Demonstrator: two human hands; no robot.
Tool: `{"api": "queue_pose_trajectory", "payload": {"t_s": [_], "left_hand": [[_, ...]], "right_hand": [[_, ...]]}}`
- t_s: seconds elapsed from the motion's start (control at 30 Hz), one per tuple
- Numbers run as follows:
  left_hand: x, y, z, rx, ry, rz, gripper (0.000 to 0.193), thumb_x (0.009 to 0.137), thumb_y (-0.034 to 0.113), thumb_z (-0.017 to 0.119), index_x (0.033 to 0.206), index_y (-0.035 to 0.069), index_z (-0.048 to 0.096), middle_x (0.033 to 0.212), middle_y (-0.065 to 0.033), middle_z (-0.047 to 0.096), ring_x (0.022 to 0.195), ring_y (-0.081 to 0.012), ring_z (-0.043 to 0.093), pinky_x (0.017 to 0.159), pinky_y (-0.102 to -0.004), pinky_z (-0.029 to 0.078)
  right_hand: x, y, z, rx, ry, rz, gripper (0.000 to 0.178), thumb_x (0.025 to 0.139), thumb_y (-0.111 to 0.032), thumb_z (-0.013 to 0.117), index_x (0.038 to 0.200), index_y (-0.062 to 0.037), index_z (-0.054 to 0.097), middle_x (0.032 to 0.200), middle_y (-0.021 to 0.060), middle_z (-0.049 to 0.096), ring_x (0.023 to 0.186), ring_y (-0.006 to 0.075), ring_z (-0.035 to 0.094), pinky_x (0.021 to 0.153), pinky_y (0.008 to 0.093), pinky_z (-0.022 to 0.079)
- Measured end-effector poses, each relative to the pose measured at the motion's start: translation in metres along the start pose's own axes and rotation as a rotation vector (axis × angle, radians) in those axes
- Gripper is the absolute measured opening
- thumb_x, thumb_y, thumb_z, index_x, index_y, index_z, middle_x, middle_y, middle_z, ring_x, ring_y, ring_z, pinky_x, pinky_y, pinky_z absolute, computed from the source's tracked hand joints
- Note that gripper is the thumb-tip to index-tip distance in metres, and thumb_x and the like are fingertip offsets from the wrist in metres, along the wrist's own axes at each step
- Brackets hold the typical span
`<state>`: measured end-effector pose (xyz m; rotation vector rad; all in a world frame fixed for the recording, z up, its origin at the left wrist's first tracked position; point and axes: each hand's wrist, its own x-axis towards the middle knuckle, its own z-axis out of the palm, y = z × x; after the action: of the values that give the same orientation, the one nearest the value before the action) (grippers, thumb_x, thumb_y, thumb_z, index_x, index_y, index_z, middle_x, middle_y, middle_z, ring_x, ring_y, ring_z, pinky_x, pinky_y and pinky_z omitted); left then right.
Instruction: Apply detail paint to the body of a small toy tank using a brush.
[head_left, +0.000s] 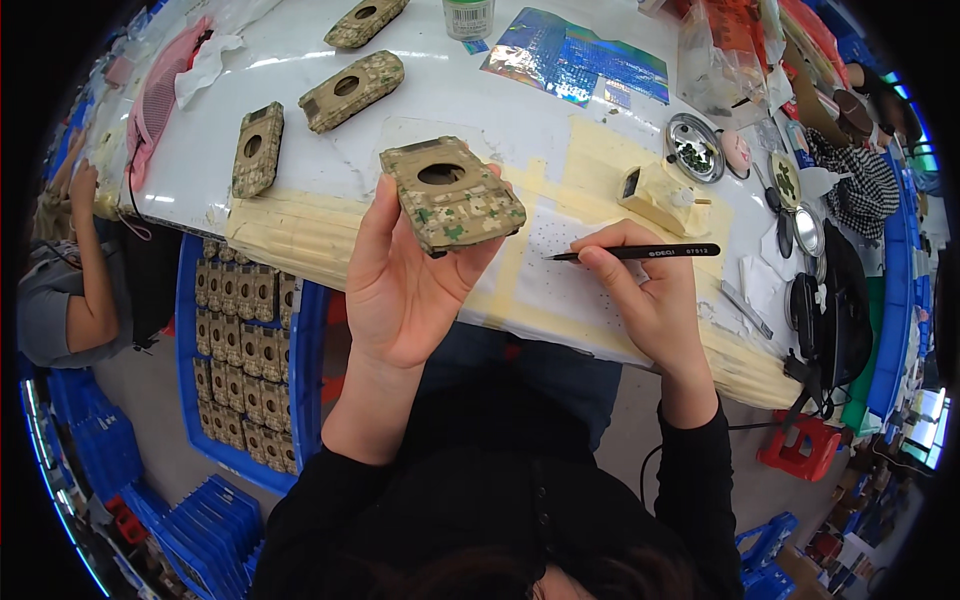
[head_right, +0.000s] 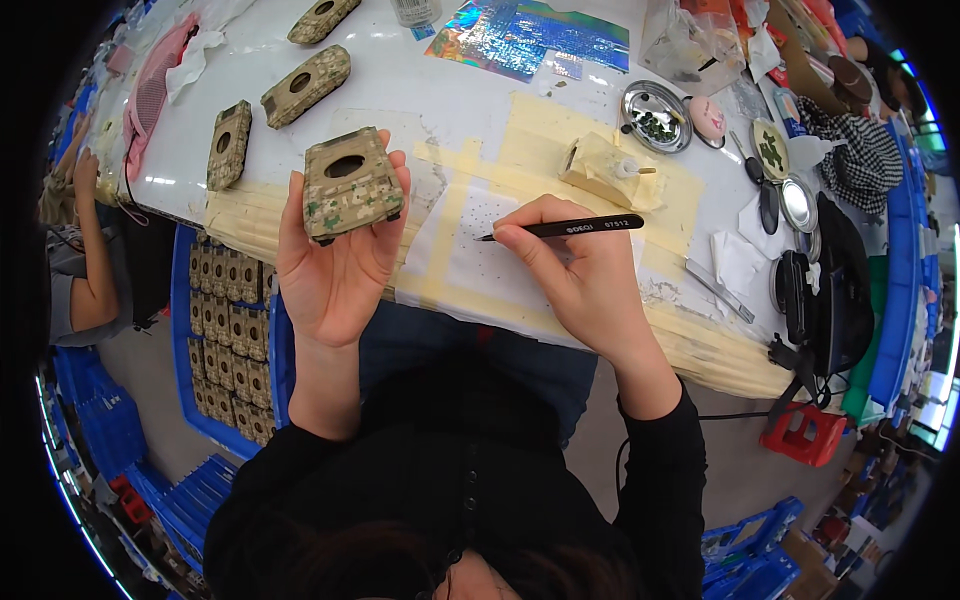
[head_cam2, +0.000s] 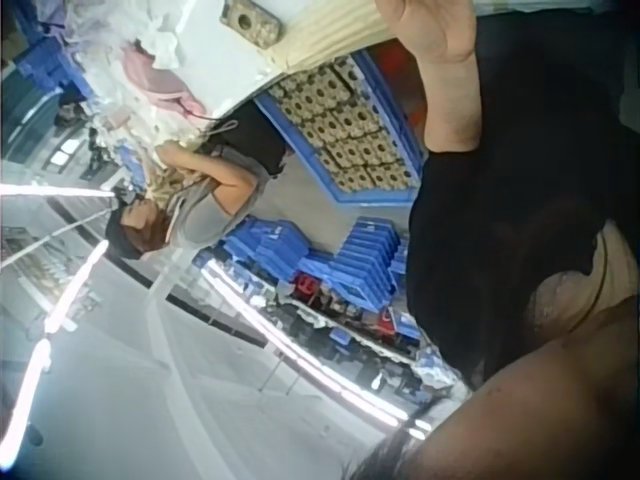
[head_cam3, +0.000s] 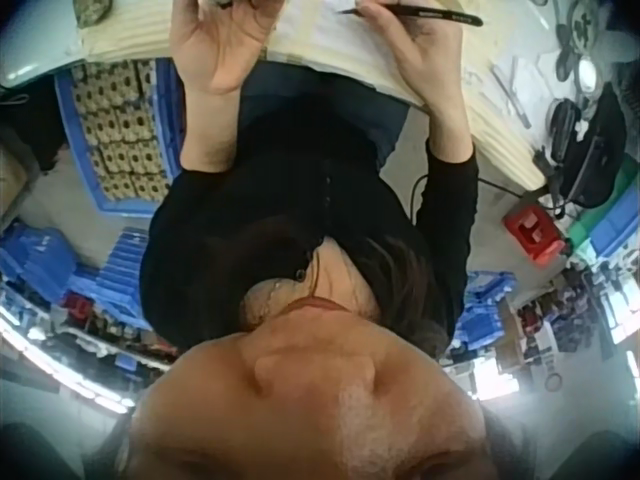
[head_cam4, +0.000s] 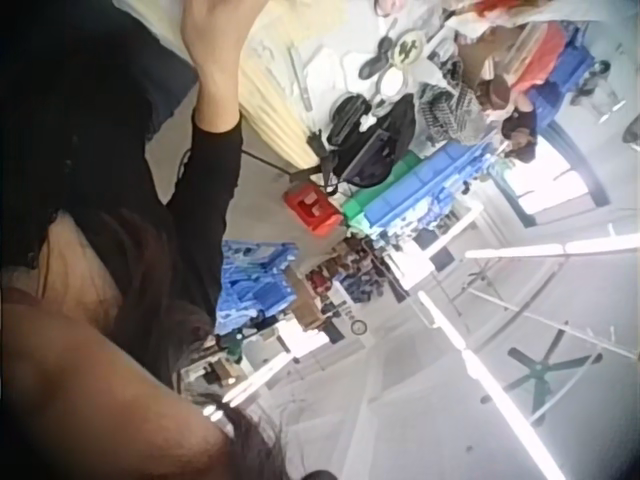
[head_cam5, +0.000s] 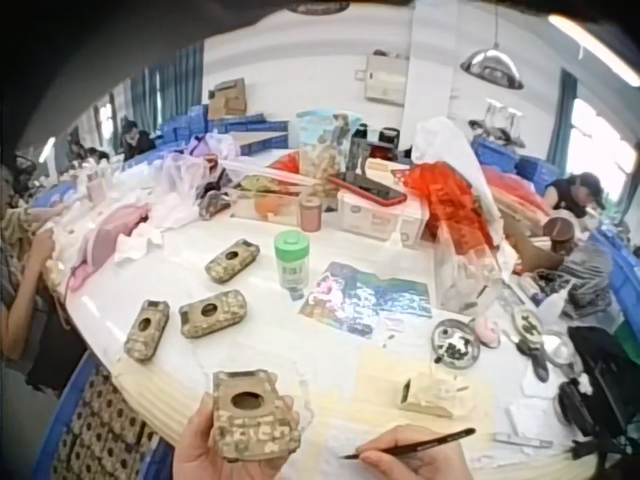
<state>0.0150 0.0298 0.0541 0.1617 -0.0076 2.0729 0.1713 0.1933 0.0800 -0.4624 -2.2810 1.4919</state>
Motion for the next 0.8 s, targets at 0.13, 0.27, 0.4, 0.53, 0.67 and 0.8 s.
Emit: {"api": "queue_pose_trajectory", "payload": {"t_s": [0.13, 0.27, 0.4, 0.53, 0.67, 0.8], "left_hand": [[0.0, 0.0006, -0.0006, -0.009, 0.003, -0.008, 0.068, 0.102, 0.035, 0.042, 0.147, -0.006, 0.011, 0.146, -0.0298, 0.029, 0.137, -0.0372, 0.034, 0.113, -0.0454, 0.036], [-0.0002, 0.0007, -0.0001, -0.022, -0.002, -0.008, 0.069, 0.102, 0.035, 0.042, 0.147, -0.006, 0.011, 0.145, -0.03, 0.03, 0.136, -0.0377, 0.035, 0.113, -0.046, 0.036], [-0.0005, 0.0013, -0.0006, -0.024, -0.004, -0.003, 0.069, 0.102, 0.034, 0.043, 0.147, -0.007, 0.011, 0.145, -0.0304, 0.03, 0.136, -0.0381, 0.035, 0.112, -0.0463, 0.037], [-0.0008, 0.0019, -0.0004, -0.031, -0.008, -0.002, 0.069, 0.102, 0.034, 0.043, 0.147, -0.007, 0.011, 0.145, -0.0307, 0.03, 0.136, -0.0382, 0.035, 0.112, -0.0464, 0.037], [-0.0003, 0.0019, -0.0002, -0.041, -0.012, -0.014, 0.07, 0.101, 0.035, 0.043, 0.147, -0.007, 0.01, 0.145, -0.0306, 0.03, 0.136, -0.0382, 0.035, 0.112, -0.0464, 0.036], [-0.0009, 0.0015, 0.0028, -0.018, 0.007, -0.003, 0.07, 0.102, 0.035, 0.042, 0.147, -0.007, 0.01, 0.145, -0.0306, 0.03, 0.136, -0.0381, 0.035, 0.112, -0.046, 0.037]], "right_hand": [[-0.0002, 0.0009, 0.001, 0.006, 0.002, 0.02, 0.014, 0.09, -0.011, 0.065, 0.089, 0.0025, 0.067, 0.079, 0.0065, 0.066, 0.074, 0.0135, 0.062, 0.069, 0.0254, 0.048], [-0.0002, 0.0004, 0.0012, 0.002, 0.003, 0.023, 0.014, 0.09, -0.011, 0.065, 0.089, 0.0025, 0.067, 0.079, 0.0069, 0.066, 0.074, 0.0141, 0.062, 0.069, 0.0257, 0.049], [-0.0003, 0.0027, 0.0004, -0.024, -0.002, -0.001, 0.014, 0.09, -0.011, 0.065, 0.09, 0.0025, 0.067, 0.079, 0.007, 0.066, 0.074, 0.0143, 0.063, 0.069, 0.0257, 0.049], [0.0, 0.0018, 0.0007, -0.01, -0.002, 0.003, 0.014, 0.09, -0.011, 0.065, 0.09, 0.0025, 0.067, 0.079, 0.007, 0.066, 0.074, 0.0143, 0.063, 0.069, 0.0258, 0.049], [-0.0001, 0.002, 0.0012, 0.003, 0.003, 0.014, 0.013, 0.09, -0.011, 0.065, 0.09, 0.0025, 0.067, 0.079, 0.007, 0.066, 0.074, 0.0141, 0.063, 0.07, 0.0259, 0.049], [0.0, 0.0015, 0.0006, -0.014, 0.0, 0.007, 0.013, 0.09, -0.011, 0.065, 0.09, 0.0024, 0.067, 0.079, 0.0071, 0.066, 0.074, 0.0139, 0.063, 0.07, 0.0259, 0.049]]}}
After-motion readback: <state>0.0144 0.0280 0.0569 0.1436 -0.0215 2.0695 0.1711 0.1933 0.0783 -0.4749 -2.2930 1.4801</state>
